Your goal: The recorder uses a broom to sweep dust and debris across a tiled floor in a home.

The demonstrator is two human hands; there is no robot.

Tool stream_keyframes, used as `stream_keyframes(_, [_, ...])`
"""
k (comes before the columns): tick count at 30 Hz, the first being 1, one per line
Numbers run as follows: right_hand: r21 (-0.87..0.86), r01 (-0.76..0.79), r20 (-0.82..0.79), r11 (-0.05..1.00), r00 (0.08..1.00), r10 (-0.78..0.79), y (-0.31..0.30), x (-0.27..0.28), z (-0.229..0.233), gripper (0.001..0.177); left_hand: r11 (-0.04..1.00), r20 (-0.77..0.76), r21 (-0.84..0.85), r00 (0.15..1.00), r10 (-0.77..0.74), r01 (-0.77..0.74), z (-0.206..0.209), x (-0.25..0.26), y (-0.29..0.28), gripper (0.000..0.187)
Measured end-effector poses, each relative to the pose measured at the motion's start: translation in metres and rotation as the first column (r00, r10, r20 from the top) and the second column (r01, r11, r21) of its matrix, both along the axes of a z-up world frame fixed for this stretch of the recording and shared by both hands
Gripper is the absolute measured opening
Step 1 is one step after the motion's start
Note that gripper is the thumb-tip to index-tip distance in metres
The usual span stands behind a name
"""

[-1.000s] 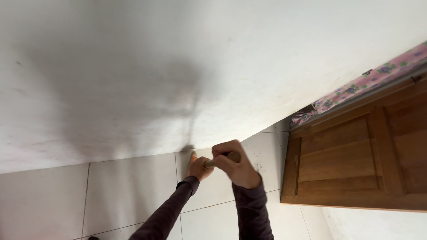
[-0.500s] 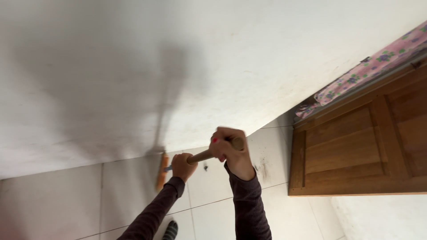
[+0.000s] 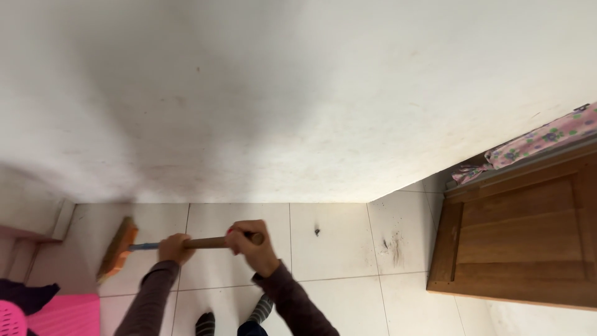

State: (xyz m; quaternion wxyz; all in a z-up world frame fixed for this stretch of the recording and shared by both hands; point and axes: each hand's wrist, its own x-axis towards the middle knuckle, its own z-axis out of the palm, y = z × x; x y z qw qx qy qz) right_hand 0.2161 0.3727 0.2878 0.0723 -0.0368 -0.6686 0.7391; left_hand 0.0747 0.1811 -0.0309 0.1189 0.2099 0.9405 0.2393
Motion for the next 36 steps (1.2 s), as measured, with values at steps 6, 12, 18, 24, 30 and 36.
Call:
stream_keyframes(6, [0.125, 0.034, -0.006, 0.992, 0.999, -0.034, 0.044, 0.039, 0.068, 0.023, 0.965, 0.096, 0.197, 0.976, -0.196, 0.174, -0.02, 0.07, 0.118, 0.017])
stream_keyframes(12, [0.404, 0.04, -0.125, 0.914, 0.992, 0.012, 0.037, 0.072, 0.074, 0.02, 0.861, 0.268, 0.456, 0.888, -0.374, 0.225, 0.092, 0.133, 0.192, 0.022])
stream_keyframes(18, [0.417, -0.168, -0.115, 0.893, 0.965, 0.235, 0.065, 0.1, 0.121, 0.015, 0.7, -0.253, 0.629, 0.941, -0.225, 0.337, 0.077, 0.165, 0.21, 0.02])
stream_keyframes(24, [-0.023, -0.094, -0.437, 0.995, 0.896, 0.075, 0.08, 0.114, 0.096, 0.033, 0.893, -0.114, 0.408, 0.981, -0.158, 0.191, 0.075, 0.137, 0.143, 0.022])
stream_keyframes(30, [-0.227, 0.061, -0.054, 0.972, 0.996, -0.075, 0.05, 0.148, -0.028, 0.027, 0.991, 0.014, 0.077, 0.994, -0.106, 0.105, -0.002, 0.133, 0.035, 0.028])
stream_keyframes(36, [-0.235, -0.053, -0.11, 0.971, 0.994, 0.028, 0.11, 0.219, -0.053, 0.028, 0.989, 0.095, 0.011, 0.984, -0.149, 0.149, -0.039, 0.209, 0.106, 0.02])
